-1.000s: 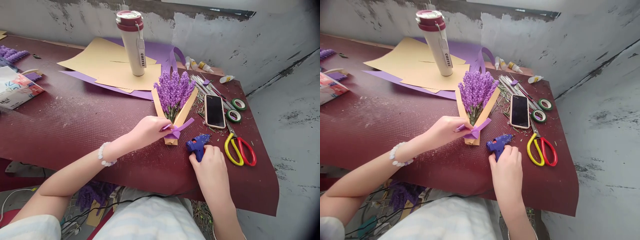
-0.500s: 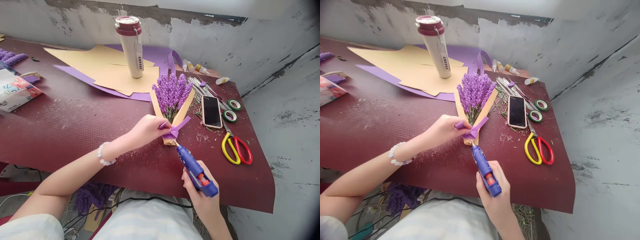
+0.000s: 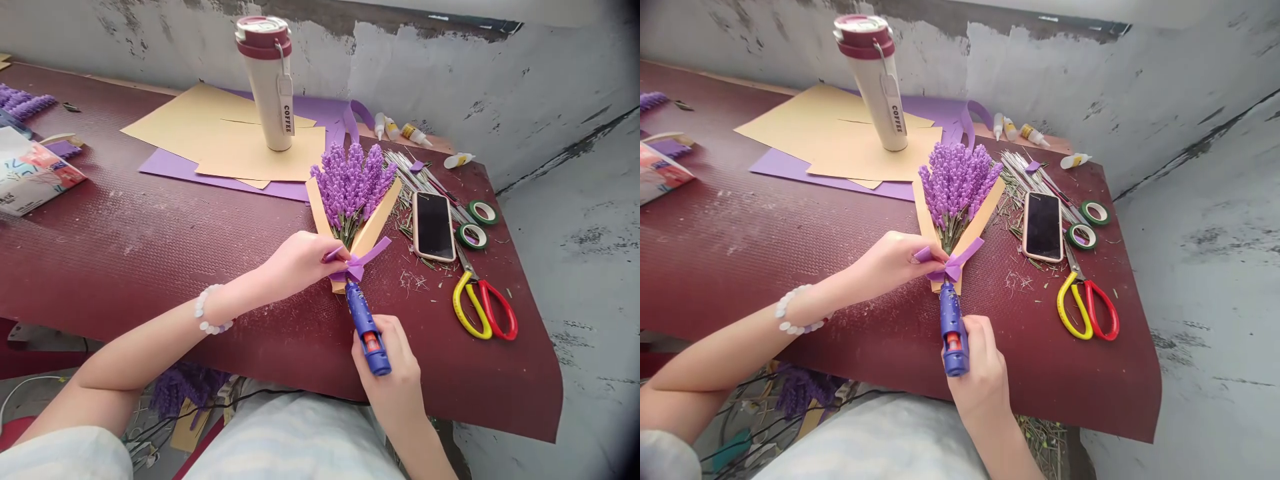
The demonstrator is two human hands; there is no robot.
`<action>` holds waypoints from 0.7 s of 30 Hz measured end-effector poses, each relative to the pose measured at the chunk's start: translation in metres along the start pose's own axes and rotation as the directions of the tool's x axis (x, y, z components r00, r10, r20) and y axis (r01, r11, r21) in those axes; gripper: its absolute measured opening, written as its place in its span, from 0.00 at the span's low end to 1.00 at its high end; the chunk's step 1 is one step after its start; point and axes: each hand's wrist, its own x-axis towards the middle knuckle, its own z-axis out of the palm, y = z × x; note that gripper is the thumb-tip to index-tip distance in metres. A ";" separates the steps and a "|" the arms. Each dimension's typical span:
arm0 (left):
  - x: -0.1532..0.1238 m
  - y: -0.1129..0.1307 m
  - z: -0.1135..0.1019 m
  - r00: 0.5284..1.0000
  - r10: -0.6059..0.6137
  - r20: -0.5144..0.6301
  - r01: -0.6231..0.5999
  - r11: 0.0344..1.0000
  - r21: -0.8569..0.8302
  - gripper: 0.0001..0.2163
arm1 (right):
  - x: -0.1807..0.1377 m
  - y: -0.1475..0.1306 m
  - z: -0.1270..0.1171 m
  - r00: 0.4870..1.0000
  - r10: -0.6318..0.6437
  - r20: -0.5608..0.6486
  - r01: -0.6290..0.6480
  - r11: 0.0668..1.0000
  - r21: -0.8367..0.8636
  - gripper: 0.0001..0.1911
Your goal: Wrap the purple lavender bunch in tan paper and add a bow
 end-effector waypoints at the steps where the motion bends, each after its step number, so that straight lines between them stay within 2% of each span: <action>1: 0.000 0.000 0.000 1.000 0.008 0.002 -0.008 1.000 0.006 0.03 | 0.000 -0.001 -0.001 0.999 -0.045 0.007 0.045 0.995 -0.087 0.06; 5: 0.000 0.000 0.000 0.999 0.031 0.015 -0.032 0.999 0.027 0.03 | 0.003 -0.007 -0.012 0.974 -0.189 0.123 0.223 0.889 -0.400 0.15; 8: 0.000 0.001 0.001 0.999 0.041 0.017 -0.042 0.998 0.037 0.03 | 0.011 -0.016 -0.023 0.949 -0.257 0.185 0.316 0.798 -0.513 0.19; 15: -0.003 0.003 0.002 1.000 0.021 0.016 -0.022 0.999 0.041 0.03 | 0.017 -0.028 -0.039 0.930 -0.298 0.213 0.366 0.750 -0.551 0.20; 21: -0.005 0.001 0.003 0.998 0.062 0.005 -0.063 0.995 0.078 0.03 | 0.000 -0.020 -0.043 0.939 -0.297 0.176 0.345 0.790 -0.507 0.18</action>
